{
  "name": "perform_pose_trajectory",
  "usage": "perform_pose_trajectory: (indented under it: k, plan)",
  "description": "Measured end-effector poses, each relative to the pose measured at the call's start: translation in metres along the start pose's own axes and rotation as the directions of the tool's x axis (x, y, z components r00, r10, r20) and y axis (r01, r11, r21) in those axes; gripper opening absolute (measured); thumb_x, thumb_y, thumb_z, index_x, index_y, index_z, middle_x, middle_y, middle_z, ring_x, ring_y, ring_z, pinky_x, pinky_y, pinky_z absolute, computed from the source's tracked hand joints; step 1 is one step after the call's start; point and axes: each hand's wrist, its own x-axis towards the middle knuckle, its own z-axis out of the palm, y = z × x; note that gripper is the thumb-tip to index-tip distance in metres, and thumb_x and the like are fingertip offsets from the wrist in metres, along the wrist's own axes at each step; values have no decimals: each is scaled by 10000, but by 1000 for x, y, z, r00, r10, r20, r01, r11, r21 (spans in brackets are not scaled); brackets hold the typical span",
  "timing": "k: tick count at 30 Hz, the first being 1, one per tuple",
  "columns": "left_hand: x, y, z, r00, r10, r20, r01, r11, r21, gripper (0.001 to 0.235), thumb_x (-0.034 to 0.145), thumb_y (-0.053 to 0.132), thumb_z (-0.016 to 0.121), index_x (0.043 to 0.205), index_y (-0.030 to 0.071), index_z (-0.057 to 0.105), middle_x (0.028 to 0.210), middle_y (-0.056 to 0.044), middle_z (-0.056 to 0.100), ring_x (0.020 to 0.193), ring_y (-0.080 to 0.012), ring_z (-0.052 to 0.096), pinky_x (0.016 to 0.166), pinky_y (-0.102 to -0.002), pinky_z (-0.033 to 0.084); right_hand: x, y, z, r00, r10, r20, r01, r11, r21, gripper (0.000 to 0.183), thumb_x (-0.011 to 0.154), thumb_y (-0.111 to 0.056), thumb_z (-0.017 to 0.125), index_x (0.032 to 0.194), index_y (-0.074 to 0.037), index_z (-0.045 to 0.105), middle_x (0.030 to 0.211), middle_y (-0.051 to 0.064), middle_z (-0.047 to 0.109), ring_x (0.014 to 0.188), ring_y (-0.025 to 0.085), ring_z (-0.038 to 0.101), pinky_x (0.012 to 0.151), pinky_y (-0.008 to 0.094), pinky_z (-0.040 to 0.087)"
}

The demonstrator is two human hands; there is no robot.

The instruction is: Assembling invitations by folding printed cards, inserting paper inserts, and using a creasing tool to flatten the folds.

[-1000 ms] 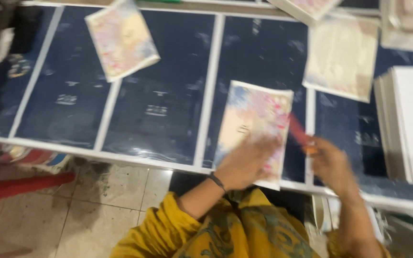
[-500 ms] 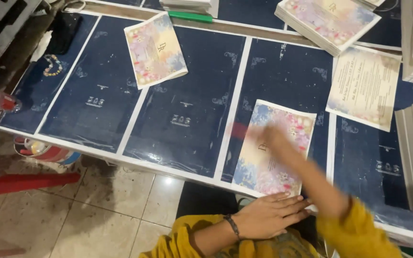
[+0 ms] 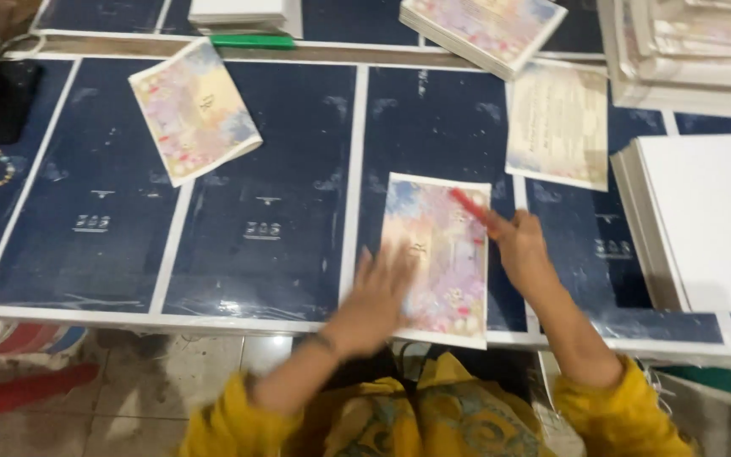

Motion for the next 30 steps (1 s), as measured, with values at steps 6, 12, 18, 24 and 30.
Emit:
perform_pose_trajectory:
  k: [6, 12, 18, 24, 30]
  plan:
    - [117, -56, 8, 958, -210, -196, 234, 966, 106, 1053, 955, 778, 395, 1640, -1, 215, 1732, -247, 146, 1615, -386, 124, 1175, -790, -43, 26, 33, -22, 696, -718, -25, 290, 313, -905, 389, 1017, -312, 622, 1397, -373, 680, 913, -20, 455, 794, 178, 499, 701, 335, 455]
    - [114, 40, 25, 997, -29, -70, 37, 992, 119, 1117, 919, 817, 359, 1618, -44, 223, 1703, -283, 184, 1605, -398, 122, 1230, -719, 45, 17, 20, -28, 688, -708, -159, 216, 409, -886, 250, 1005, -301, 666, 1241, -264, 739, 881, 19, 482, 779, 238, 541, 679, 378, 473]
    - [67, 45, 48, 988, 109, -113, -116, 991, -60, 1105, 908, 758, 500, 1597, -77, 276, 1657, -315, 288, 1539, -446, 269, 1243, -600, 141, 5, 11, -37, 787, -568, -242, 95, 498, -862, 177, 992, -352, 704, 1138, -252, 711, 904, -19, 509, 796, 195, 587, 700, 317, 518]
    - [103, -64, 7, 928, -303, -219, 326, 942, 79, 1112, 947, 817, 361, 1633, -44, 202, 1721, -274, 143, 1601, -409, 151, 1240, -693, 21, -22, 26, -100, 915, -260, -308, 12, 782, -624, 200, 1061, -206, 694, 1229, -99, 693, 1028, 133, 598, 876, 438, 710, 757, 507, 570]
    - [82, 36, -2, 984, -135, -114, 137, 990, 13, 1081, 967, 750, 399, 1614, -95, 210, 1683, -339, 188, 1581, -448, 152, 1226, -687, 32, 18, 3, -110, 937, -216, -276, 14, 809, -588, 474, 991, -437, 780, 1204, -20, 709, 1049, 195, 650, 938, 464, 703, 788, 544, 570]
